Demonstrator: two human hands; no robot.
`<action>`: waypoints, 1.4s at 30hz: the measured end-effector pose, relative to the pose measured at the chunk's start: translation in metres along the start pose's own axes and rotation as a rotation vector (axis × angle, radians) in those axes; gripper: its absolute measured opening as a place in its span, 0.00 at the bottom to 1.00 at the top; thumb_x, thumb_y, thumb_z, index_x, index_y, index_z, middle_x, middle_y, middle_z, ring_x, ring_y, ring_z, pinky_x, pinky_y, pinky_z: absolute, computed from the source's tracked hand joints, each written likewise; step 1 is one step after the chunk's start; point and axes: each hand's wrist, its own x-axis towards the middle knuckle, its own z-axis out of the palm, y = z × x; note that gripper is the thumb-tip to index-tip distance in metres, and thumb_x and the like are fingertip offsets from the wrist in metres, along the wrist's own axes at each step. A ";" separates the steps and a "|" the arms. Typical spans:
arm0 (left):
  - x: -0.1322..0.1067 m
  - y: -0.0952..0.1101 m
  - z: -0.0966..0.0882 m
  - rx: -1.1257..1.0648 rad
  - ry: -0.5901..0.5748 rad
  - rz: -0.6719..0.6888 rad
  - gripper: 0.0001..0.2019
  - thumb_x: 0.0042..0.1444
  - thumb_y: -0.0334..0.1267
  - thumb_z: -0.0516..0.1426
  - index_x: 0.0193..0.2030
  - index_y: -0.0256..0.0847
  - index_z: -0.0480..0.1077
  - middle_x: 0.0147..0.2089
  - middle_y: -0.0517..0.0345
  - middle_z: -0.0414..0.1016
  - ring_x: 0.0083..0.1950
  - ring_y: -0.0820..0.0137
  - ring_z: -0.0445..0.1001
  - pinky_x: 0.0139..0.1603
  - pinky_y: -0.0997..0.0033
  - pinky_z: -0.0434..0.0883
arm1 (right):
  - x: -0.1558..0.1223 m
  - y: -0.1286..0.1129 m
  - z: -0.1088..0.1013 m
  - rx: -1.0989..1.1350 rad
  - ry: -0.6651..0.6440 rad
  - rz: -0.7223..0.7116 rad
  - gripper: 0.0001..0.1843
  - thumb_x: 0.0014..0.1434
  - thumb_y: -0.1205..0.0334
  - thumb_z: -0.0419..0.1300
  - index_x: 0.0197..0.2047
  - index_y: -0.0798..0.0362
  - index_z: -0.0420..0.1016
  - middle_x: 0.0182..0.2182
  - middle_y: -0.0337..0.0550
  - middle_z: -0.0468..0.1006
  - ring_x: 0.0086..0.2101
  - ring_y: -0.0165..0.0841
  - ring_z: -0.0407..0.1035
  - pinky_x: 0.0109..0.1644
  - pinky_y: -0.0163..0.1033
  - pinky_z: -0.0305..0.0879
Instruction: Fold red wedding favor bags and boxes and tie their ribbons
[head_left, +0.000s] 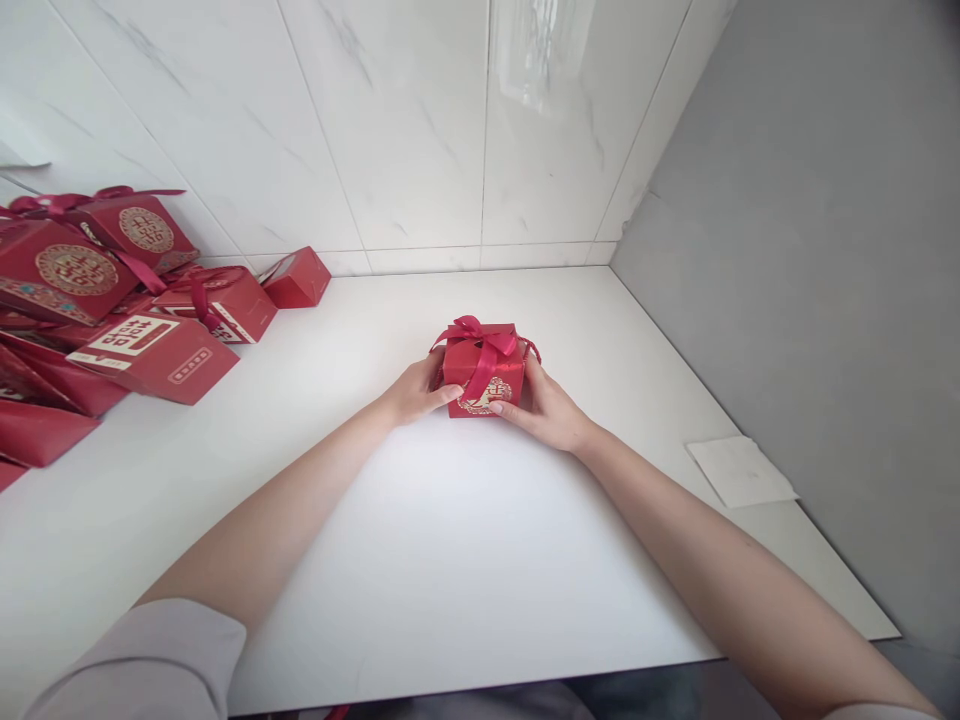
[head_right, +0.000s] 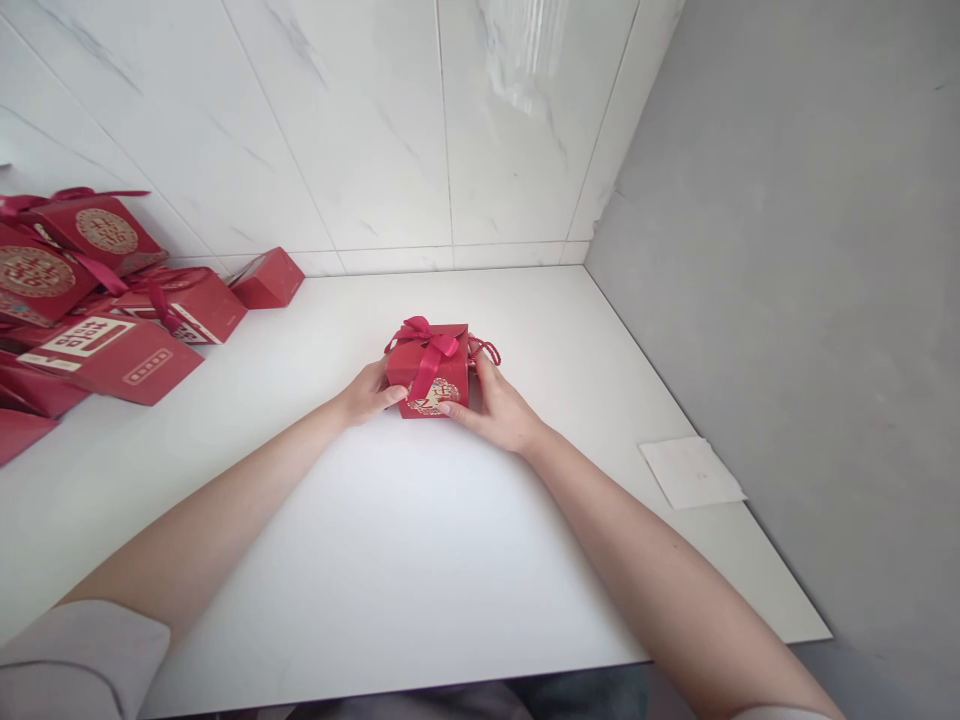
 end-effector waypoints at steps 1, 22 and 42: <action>0.000 0.001 0.000 0.000 -0.004 -0.006 0.44 0.55 0.73 0.59 0.66 0.39 0.68 0.61 0.41 0.80 0.60 0.46 0.81 0.55 0.53 0.78 | 0.000 0.000 0.000 0.003 0.000 0.000 0.45 0.66 0.41 0.65 0.76 0.48 0.50 0.71 0.59 0.68 0.65 0.54 0.69 0.68 0.65 0.69; -0.005 0.018 0.003 -0.046 0.029 -0.070 0.44 0.53 0.72 0.61 0.67 0.40 0.67 0.65 0.40 0.78 0.64 0.45 0.78 0.62 0.50 0.76 | 0.001 -0.001 -0.001 -0.039 -0.010 0.019 0.44 0.66 0.38 0.64 0.74 0.49 0.55 0.68 0.60 0.70 0.65 0.56 0.70 0.67 0.66 0.70; 0.000 0.003 -0.002 -0.189 0.183 -0.037 0.45 0.49 0.75 0.62 0.60 0.36 0.74 0.59 0.38 0.82 0.58 0.47 0.82 0.54 0.53 0.79 | 0.000 0.002 0.001 -0.054 -0.023 -0.019 0.47 0.65 0.40 0.66 0.77 0.49 0.52 0.73 0.60 0.65 0.68 0.55 0.66 0.72 0.65 0.64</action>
